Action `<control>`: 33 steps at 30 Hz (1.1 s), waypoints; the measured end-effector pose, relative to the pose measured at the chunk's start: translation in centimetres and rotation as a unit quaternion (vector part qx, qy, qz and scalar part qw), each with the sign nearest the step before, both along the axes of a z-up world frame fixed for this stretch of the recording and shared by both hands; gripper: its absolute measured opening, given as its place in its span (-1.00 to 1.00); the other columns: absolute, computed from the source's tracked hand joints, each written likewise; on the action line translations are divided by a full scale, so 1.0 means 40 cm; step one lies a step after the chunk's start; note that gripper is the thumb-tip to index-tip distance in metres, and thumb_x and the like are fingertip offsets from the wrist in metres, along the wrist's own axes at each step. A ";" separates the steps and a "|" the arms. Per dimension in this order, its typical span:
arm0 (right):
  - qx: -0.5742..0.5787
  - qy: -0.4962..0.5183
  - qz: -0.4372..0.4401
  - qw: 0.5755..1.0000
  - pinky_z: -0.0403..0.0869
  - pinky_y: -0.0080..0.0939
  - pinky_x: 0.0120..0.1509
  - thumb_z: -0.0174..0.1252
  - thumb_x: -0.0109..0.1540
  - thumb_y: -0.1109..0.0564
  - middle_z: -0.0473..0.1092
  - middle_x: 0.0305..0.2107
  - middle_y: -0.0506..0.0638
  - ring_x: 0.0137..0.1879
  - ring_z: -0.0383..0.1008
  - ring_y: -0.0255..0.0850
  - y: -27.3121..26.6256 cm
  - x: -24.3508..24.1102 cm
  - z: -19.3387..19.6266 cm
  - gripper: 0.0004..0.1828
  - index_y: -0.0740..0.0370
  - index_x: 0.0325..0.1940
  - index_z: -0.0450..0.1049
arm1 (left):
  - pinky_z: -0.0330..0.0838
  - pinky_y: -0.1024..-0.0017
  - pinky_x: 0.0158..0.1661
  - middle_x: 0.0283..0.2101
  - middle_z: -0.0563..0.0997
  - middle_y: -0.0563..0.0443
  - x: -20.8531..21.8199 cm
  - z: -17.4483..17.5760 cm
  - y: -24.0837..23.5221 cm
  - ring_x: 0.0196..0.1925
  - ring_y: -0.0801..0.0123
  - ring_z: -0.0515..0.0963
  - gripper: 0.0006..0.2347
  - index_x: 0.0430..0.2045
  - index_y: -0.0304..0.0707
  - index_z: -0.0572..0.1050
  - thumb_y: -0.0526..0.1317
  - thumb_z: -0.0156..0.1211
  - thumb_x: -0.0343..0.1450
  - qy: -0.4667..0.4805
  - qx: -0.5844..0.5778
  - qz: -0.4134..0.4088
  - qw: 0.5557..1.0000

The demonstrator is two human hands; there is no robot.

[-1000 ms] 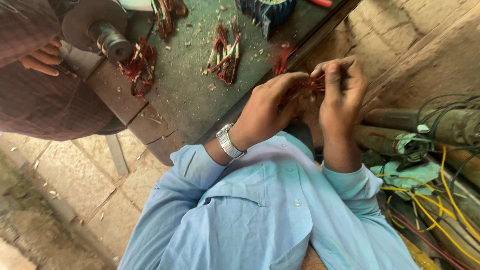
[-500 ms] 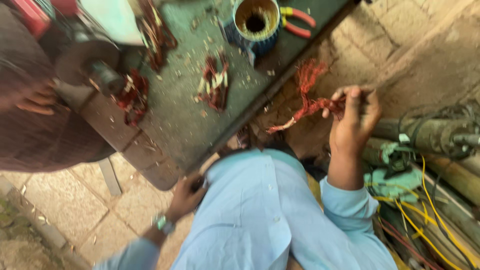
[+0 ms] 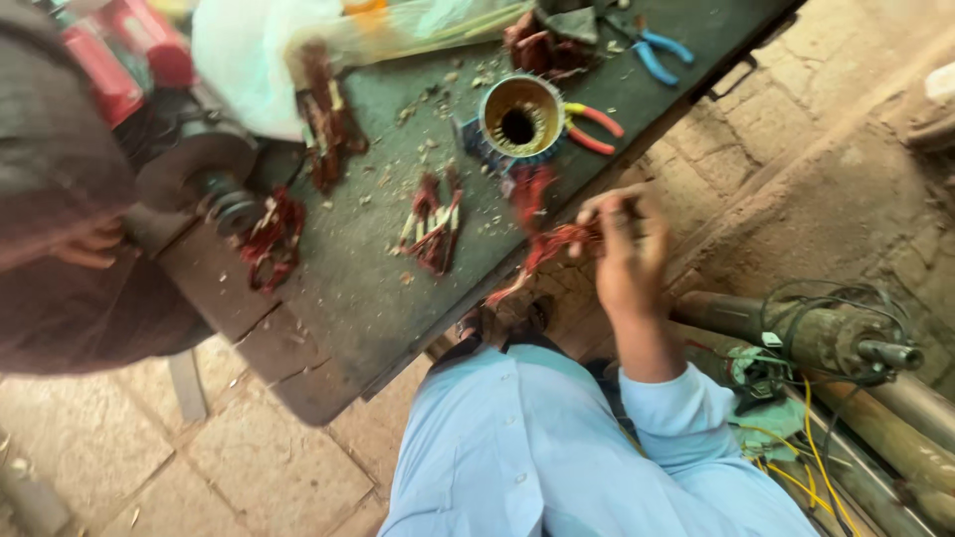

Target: The person holds a bundle of red insulated copper wires and twists them together by hand. The person repeatedly gathers and twists the strands into a tighter bundle throughout the clip.

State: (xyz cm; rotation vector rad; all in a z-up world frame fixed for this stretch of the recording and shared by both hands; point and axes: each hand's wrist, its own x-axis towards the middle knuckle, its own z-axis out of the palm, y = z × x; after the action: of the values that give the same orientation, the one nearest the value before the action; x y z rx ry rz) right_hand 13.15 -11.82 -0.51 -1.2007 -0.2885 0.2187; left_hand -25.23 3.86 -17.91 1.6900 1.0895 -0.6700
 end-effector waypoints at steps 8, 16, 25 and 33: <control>-0.012 0.027 0.031 0.999 0.51 -0.27 -0.27 0.05 0.49 0.09 0.42 -0.29 0.05 -0.28 0.46 -0.27 0.004 0.014 -0.039 -0.82 0.23 -0.12 0.33 | 0.46 0.34 -0.29 -0.36 0.59 -0.22 0.001 0.125 -0.007 -0.27 0.21 0.57 -0.78 -0.33 -0.38 0.61 -0.20 0.43 0.31 0.031 0.010 0.020 0.999; -0.012 0.044 0.043 0.998 0.49 -0.24 -0.23 0.07 0.51 0.10 0.41 -0.26 0.05 -0.24 0.43 -0.25 -0.006 0.057 -0.072 -0.83 0.23 -0.09 0.34 | 0.50 0.33 -0.21 -0.30 0.65 -0.26 -0.102 0.060 -0.116 -0.19 0.14 0.64 -0.75 -0.32 -0.38 0.65 -0.16 0.48 0.31 0.049 0.067 0.068 0.994; -0.003 0.055 0.063 0.996 0.50 -0.17 -0.21 0.08 0.53 0.11 0.39 -0.24 0.01 -0.12 0.46 -0.23 -0.002 0.088 -0.073 -0.83 0.24 -0.08 0.33 | 0.68 0.31 -0.26 -0.34 0.69 -0.17 -0.130 0.124 -0.082 -0.22 0.17 0.80 -0.67 -0.26 -0.47 0.56 -0.18 0.53 0.28 0.213 -0.047 0.125 0.968; -0.011 0.054 0.068 0.996 0.49 -0.19 -0.22 0.08 0.53 0.10 0.39 -0.24 0.03 -0.14 0.46 -0.24 -0.008 0.094 -0.087 -0.82 0.22 -0.09 0.31 | 0.73 0.32 -0.28 -0.16 0.69 -0.14 -0.174 0.044 -0.106 -0.28 0.29 0.74 -0.67 -0.02 -0.39 0.52 -0.31 0.34 0.35 -0.004 -0.243 0.343 0.907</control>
State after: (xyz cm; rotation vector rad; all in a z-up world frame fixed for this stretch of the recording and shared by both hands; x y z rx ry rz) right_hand 16.92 -12.13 -3.97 -1.1873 -0.2735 0.4043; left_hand -32.18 -0.38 -16.14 0.7972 1.2795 -0.4176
